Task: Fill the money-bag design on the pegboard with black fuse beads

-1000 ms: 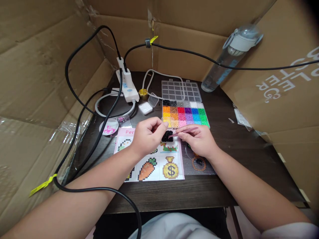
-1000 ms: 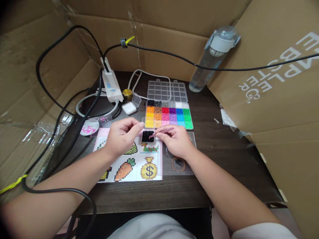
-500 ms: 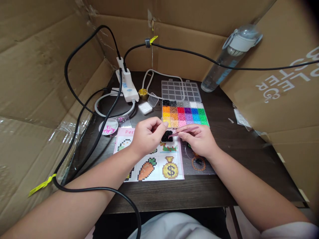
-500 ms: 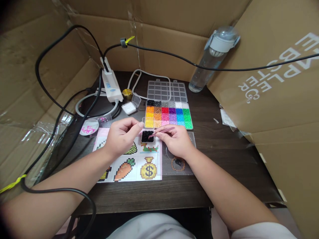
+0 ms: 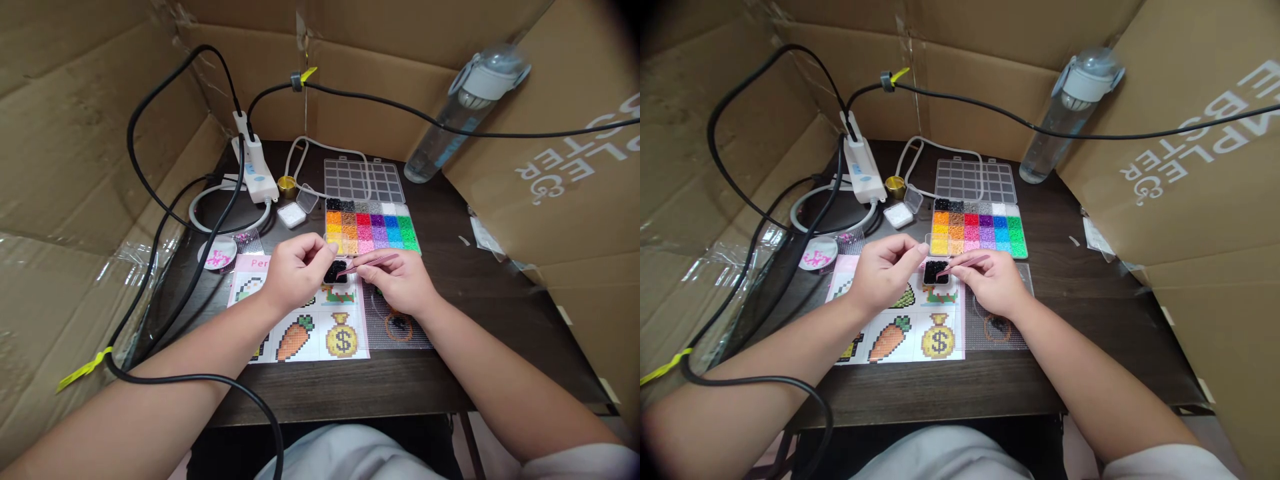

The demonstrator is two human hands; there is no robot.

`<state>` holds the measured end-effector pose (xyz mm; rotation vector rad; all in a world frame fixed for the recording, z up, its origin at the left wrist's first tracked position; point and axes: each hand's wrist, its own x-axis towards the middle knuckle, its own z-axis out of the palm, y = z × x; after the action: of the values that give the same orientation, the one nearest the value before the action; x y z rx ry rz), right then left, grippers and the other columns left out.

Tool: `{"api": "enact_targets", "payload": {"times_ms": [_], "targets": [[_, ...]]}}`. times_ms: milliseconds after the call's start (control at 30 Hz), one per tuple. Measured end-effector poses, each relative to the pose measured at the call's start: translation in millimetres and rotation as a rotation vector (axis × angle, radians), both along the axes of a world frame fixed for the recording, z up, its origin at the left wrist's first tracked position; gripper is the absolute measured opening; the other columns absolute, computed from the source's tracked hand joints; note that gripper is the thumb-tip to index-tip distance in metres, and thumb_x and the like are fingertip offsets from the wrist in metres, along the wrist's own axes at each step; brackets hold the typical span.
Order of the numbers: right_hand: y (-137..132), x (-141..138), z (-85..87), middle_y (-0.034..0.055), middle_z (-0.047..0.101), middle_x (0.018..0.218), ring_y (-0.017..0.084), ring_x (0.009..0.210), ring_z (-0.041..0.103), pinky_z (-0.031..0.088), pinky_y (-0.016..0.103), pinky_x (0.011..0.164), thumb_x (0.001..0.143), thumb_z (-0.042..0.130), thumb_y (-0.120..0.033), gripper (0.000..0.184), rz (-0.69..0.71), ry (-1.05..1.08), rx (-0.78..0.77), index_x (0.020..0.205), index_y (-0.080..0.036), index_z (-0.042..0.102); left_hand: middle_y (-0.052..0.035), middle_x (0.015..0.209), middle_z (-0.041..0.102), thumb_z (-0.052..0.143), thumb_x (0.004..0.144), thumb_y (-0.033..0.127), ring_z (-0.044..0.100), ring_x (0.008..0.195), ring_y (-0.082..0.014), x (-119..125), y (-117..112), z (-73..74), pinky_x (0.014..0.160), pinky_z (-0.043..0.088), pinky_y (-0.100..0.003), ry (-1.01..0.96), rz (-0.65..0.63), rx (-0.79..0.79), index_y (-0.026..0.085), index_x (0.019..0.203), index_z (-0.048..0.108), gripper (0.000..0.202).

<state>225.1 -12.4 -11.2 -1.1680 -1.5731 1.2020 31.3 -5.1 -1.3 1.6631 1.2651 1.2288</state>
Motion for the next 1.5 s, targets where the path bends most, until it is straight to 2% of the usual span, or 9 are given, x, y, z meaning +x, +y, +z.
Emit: {"api": "enact_targets", "payload": {"times_ms": [267, 667, 767, 933, 1033, 1100, 1200, 1333, 1500], "targets": [[0.3, -2.1, 1.4, 0.0041, 0.080, 0.080, 0.018, 0.074, 0.076, 0.063, 0.034, 0.074, 0.077, 0.071, -0.021, 0.006, 0.012, -0.007, 0.012, 0.081, -0.021, 0.076, 0.0037, 0.048, 0.043, 0.060, 0.081, 0.031, 0.036, 0.047, -0.0074, -0.4, -1.0, 1.0, 0.045, 0.031, -0.022, 0.010, -0.001, 0.011, 0.017, 0.056, 0.054, 0.030], [-0.1, -0.3, 4.7, 0.0048, 0.079, 0.078, 0.019, 0.073, 0.076, 0.063, 0.033, 0.071, 0.076, 0.073, -0.024, 0.007, -0.034, -0.008, 0.031, 0.080, -0.019, 0.076, 0.0035, 0.049, 0.044, 0.060, 0.081, 0.031, 0.037, 0.048, -0.0075, -0.3, -1.1, 1.7, 0.045, 0.031, -0.021, 0.005, -0.004, -0.009, 0.016, 0.057, 0.054, 0.029], [0.1, 2.4, 12.7, 0.0053, 0.079, 0.078, 0.020, 0.072, 0.075, 0.063, 0.035, 0.071, 0.078, 0.073, -0.027, 0.009, -0.074, -0.038, 0.075, 0.079, -0.019, 0.077, 0.0038, 0.048, 0.042, 0.060, 0.081, 0.032, 0.036, 0.047, -0.0074, -0.4, -0.5, 0.9, 0.044, 0.030, -0.022, 0.006, -0.006, -0.010, 0.016, 0.057, 0.053, 0.030], [-7.4, 16.0, 37.9, 0.0048, 0.079, 0.078, 0.021, 0.069, 0.074, 0.063, 0.035, 0.066, 0.077, 0.077, -0.033, 0.014, -0.249, -0.033, 0.187, 0.083, -0.021, 0.077, 0.0033, 0.048, 0.044, 0.061, 0.081, 0.030, 0.038, 0.048, -0.0078, -0.2, 1.0, 1.5, 0.045, 0.031, -0.022, 0.007, 0.006, 0.028, 0.017, 0.055, 0.053, 0.030], [-23.0, 31.1, 51.0, 0.0045, 0.078, 0.080, 0.020, 0.066, 0.072, 0.062, 0.036, 0.062, 0.078, 0.077, -0.033, 0.011, -0.319, 0.003, 0.273, 0.083, -0.023, 0.077, 0.0032, 0.048, 0.045, 0.061, 0.080, 0.028, 0.038, 0.048, -0.0080, 0.2, 1.9, 2.0, 0.045, 0.032, -0.022, 0.000, 0.020, 0.035, 0.017, 0.055, 0.053, 0.029], [-40.0, 42.3, 52.4, 0.0045, 0.078, 0.080, 0.022, 0.068, 0.073, 0.063, 0.038, 0.064, 0.078, 0.077, -0.033, 0.009, -0.354, 0.037, 0.308, 0.081, -0.025, 0.076, 0.0030, 0.049, 0.046, 0.062, 0.080, 0.028, 0.038, 0.048, -0.0082, 0.5, 2.4, 1.9, 0.045, 0.032, -0.022, -0.007, 0.022, 0.026, 0.017, 0.055, 0.054, 0.028], [-71.7, 59.1, 39.0, 0.0050, 0.077, 0.077, 0.025, 0.073, 0.074, 0.063, 0.042, 0.068, 0.077, 0.077, -0.031, 0.006, -0.398, 0.047, 0.287, 0.075, -0.025, 0.076, 0.0032, 0.048, 0.045, 0.062, 0.079, 0.028, 0.038, 0.047, -0.0083, 1.2, 2.8, 2.0, 0.044, 0.031, -0.023, -0.015, 0.015, 0.031, 0.018, 0.055, 0.053, 0.028], [-109.6, 77.8, 4.0, 0.0055, 0.078, 0.080, 0.024, 0.076, 0.074, 0.063, 0.039, 0.069, 0.079, 0.075, -0.024, 0.003, -0.460, -0.014, 0.160, 0.076, -0.025, 0.077, 0.0033, 0.046, 0.044, 0.062, 0.079, 0.027, 0.036, 0.046, -0.0077, 2.5, 3.0, 2.9, 0.042, 0.029, -0.023, 0.000, 0.017, 0.048, 0.018, 0.053, 0.052, 0.029], [-128.2, 84.4, -25.9, 0.0054, 0.078, 0.084, 0.023, 0.079, 0.074, 0.062, 0.038, 0.074, 0.080, 0.074, -0.021, 0.007, -0.514, -0.009, 0.109, 0.082, -0.024, 0.079, 0.0034, 0.047, 0.042, 0.062, 0.079, 0.026, 0.035, 0.046, -0.0077, 3.0, 2.8, 3.2, 0.043, 0.028, -0.023, 0.007, 0.035, 0.057, 0.018, 0.054, 0.051, 0.028]]}}
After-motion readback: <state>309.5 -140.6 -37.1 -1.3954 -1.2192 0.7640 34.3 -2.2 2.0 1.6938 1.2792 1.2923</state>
